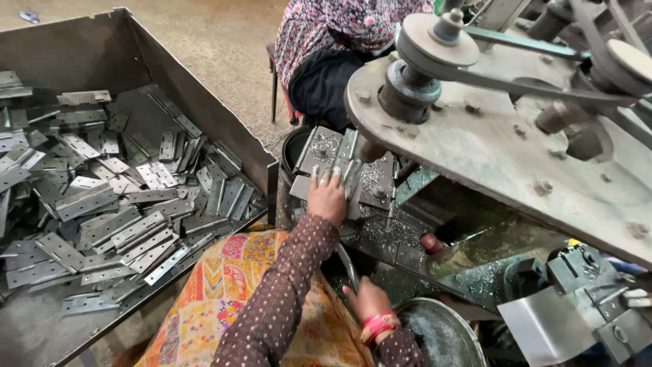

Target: The person takes metal plates from a bin and places them into a machine press to be stamped or drilled, using a hand lever to operate the mechanism.

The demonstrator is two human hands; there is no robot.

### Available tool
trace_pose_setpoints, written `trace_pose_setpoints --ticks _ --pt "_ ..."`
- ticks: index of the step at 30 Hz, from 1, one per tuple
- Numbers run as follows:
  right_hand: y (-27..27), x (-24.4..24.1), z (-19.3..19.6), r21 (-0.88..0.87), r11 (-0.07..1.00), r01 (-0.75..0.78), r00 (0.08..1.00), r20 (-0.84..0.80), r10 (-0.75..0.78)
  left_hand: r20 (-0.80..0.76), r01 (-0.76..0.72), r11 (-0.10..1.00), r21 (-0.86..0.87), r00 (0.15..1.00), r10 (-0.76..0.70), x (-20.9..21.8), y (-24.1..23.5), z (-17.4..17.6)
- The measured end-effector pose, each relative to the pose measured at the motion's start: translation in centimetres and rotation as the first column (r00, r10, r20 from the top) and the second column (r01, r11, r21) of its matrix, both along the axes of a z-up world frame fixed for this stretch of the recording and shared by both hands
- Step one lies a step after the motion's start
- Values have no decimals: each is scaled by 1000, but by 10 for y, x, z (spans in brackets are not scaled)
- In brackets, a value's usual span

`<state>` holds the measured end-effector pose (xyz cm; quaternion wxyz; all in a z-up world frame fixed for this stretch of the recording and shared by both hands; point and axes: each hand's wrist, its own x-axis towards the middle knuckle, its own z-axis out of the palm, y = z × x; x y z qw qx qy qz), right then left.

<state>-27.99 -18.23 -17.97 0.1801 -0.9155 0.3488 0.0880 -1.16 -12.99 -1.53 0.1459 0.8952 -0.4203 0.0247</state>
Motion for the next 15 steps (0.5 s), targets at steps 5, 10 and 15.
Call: trace_pose_setpoints --ticks 5,10,15 --pt "28 -2 -32 32 994 101 993 55 -102 93 -10 999 -46 996 14 0 -3 5" --pt "31 -3 -53 144 976 161 980 90 -175 164 -4 984 -177 986 33 -10 11 -1" --pt "-10 -3 -30 40 999 23 999 32 -25 14 10 999 31 1000 -11 1 2 9"
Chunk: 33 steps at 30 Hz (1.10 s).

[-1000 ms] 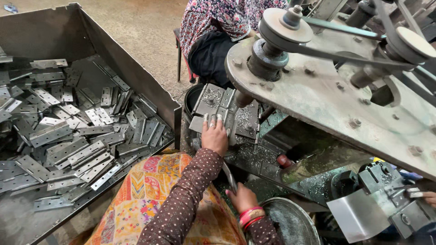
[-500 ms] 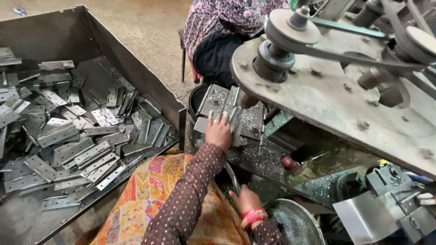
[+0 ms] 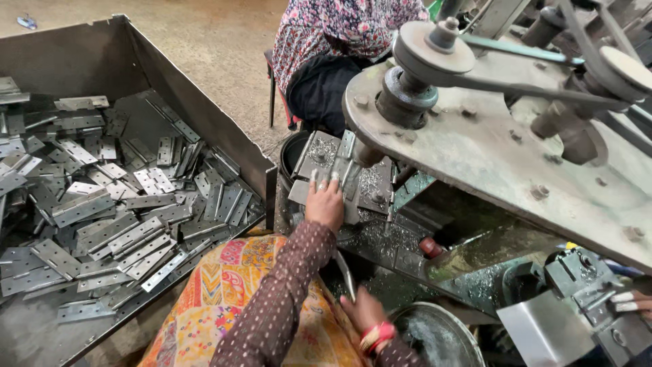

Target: The person takes metal plates from a bin and places them into a machine press to be stamped or drilled, using a hand lever to operate the mechanism.

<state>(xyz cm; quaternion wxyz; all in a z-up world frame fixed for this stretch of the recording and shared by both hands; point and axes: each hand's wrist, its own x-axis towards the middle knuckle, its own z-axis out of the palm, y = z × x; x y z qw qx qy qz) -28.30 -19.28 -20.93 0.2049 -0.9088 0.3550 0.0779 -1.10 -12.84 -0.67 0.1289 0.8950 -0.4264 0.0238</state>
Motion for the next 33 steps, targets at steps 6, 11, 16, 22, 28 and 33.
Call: trace_pose_setpoints --ticks 6,11,16,22,28,33 --pt "30 -4 -14 95 994 61 990 121 -72 -33 -5 999 54 999 7 9 -7 15" --pt "46 -2 -19 123 986 116 993 22 -120 -22 -5 1000 -29 1000 4 2 10 16" --pt "12 -5 20 51 999 4 1000 -30 -3 -24 14 999 -44 1000 -16 6 3 11" --pt "30 -2 -4 155 979 136 988 -90 -123 -24 -1 1000 23 1000 2 21 -25 10" --pt "34 2 -19 64 995 72 996 48 -75 -70 13 1000 15 997 -12 25 -19 10" --pt "20 -4 58 116 993 31 995 89 -42 20 42 997 68 999 -44 3 -6 17"
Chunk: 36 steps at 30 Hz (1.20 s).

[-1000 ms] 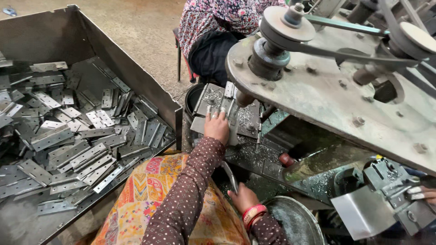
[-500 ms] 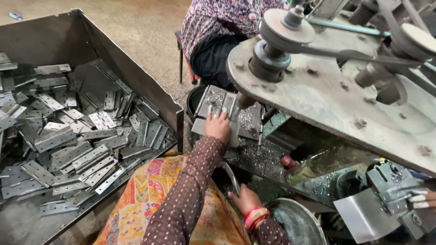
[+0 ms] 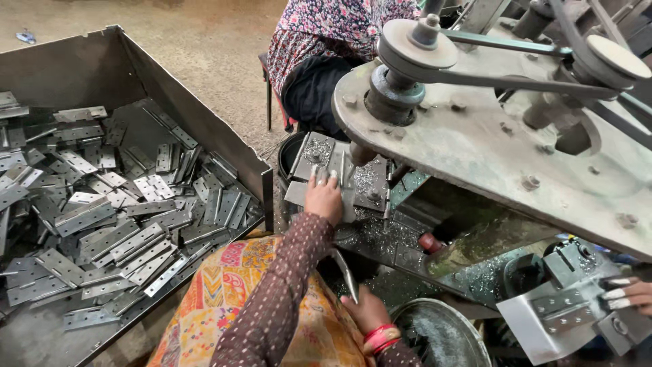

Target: The person takes metal plates from a bin and places them into a machine press to be stamped or drilled, using a hand lever to operate the mechanism.

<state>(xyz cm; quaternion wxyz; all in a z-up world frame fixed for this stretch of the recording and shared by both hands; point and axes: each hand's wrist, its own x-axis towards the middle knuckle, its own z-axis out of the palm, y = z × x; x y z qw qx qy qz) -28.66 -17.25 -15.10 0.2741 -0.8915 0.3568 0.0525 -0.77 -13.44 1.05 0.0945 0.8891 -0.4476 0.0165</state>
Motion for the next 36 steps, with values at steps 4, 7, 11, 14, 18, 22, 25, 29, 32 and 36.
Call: trace_pose_setpoints --ticks 4,7,11,14,18,22,25,29,32,36 --pt "4 18 48 50 999 7 991 -130 -1 178 -35 999 -17 983 37 -76 50 3" --pt "5 19 53 33 999 -17 996 -90 20 244 -7 963 -271 967 76 -100 74 4" --pt "5 19 42 7 1000 6 998 -67 -6 215 159 902 -401 974 -76 -79 80 10" --pt "3 19 38 19 1000 0 1000 -13 0 140 106 835 -540 990 -35 -69 74 25" --pt "4 18 37 51 998 24 1000 6 -25 485 164 755 -635 845 225 -48 51 32" --pt "2 18 36 42 999 5 998 -70 -2 205 23 998 -57 979 -11 -46 41 6" --pt "4 17 40 49 999 8 995 -97 -3 219 -55 994 -92 973 74 -38 49 -5" --pt "7 22 58 3 1000 -4 986 -168 5 92 -271 958 -98 956 279 -49 74 -2" --pt "2 33 79 -53 998 -43 981 -190 32 77 -191 977 -94 977 198 -57 68 1" --pt "-1 33 80 -3 1000 -28 986 -162 28 -104 -99 986 134 988 114 -56 38 -4"
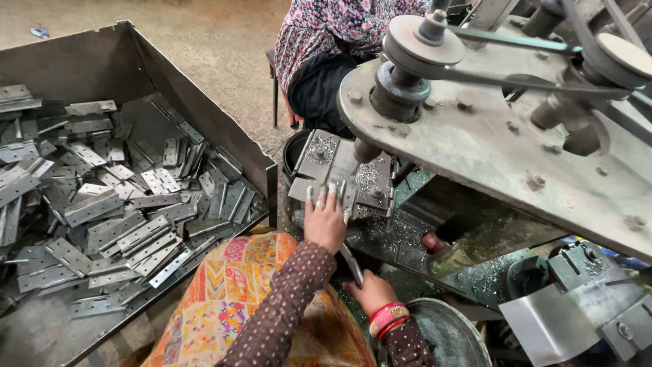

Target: The person takes metal plates from a bin and places them into a machine press to be stamped or drilled, using a hand lever to operate the mechanism.

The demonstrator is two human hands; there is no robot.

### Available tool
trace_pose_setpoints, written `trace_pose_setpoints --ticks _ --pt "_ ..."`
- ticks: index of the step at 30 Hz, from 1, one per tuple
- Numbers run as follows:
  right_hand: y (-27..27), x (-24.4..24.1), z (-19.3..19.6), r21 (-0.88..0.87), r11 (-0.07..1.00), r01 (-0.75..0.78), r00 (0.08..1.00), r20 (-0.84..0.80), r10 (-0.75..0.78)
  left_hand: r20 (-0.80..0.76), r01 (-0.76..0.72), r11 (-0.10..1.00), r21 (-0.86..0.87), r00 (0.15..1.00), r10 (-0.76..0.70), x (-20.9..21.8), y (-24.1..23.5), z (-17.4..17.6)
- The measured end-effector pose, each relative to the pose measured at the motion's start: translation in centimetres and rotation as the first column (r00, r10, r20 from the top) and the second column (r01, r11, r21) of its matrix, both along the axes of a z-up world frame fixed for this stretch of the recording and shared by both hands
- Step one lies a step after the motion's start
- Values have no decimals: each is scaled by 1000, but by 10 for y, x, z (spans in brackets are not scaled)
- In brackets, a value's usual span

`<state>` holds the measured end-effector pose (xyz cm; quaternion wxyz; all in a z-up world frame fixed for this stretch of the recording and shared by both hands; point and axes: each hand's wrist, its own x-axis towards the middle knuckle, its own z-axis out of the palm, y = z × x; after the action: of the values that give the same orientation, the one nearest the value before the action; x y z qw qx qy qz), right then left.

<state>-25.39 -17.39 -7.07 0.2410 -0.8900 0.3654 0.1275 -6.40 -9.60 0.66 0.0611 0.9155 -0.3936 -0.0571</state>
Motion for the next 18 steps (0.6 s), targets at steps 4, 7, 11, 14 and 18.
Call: trace_pose_setpoints --ticks 4,7,11,14,18 --pt "-8 -15 -46 -57 998 -4 995 102 10 194 -29 980 -197 979 68 24 -29 -11" --pt "11 -32 -105 -44 998 51 997 68 -48 168 -25 963 -270 983 73 33 -29 -14" --pt "23 -39 -143 -39 995 91 975 205 -81 81 -2 955 -297 996 28 36 -20 -8" --pt "16 -31 -119 5 997 80 982 169 -80 89 -5 947 -321 995 36 32 -14 -13" --pt "-8 -15 -71 -50 998 32 998 60 -29 185 1 928 -374 980 73 35 -23 -20"
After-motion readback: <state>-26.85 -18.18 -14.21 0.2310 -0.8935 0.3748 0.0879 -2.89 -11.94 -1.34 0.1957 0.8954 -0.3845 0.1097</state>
